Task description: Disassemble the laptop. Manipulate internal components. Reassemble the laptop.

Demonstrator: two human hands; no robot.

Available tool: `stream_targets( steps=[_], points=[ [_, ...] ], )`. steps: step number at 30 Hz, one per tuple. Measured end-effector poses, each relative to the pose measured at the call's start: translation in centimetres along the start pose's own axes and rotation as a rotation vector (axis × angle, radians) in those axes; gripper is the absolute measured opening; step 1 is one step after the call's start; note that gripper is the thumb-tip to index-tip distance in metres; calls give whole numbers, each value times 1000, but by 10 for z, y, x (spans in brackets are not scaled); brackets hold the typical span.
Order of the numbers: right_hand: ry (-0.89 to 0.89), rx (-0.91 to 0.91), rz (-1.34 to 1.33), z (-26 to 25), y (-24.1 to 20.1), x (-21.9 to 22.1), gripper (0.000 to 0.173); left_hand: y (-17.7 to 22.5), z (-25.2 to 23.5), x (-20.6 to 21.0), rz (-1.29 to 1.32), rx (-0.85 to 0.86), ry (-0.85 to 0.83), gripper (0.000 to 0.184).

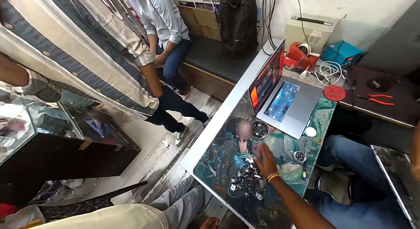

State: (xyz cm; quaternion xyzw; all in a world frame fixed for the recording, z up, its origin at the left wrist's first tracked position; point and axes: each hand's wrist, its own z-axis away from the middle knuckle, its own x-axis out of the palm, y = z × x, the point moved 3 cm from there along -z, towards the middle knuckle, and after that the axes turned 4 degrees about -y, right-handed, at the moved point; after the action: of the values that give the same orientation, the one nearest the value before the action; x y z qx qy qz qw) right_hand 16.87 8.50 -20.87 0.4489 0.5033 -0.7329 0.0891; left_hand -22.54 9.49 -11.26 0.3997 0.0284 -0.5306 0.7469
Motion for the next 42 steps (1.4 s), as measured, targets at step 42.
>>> stream_targets(
  steps=[42],
  points=[
    [-19,-97,-362,78,-38,47,68,121,-159,114,-11,677,288,55]
  ],
)
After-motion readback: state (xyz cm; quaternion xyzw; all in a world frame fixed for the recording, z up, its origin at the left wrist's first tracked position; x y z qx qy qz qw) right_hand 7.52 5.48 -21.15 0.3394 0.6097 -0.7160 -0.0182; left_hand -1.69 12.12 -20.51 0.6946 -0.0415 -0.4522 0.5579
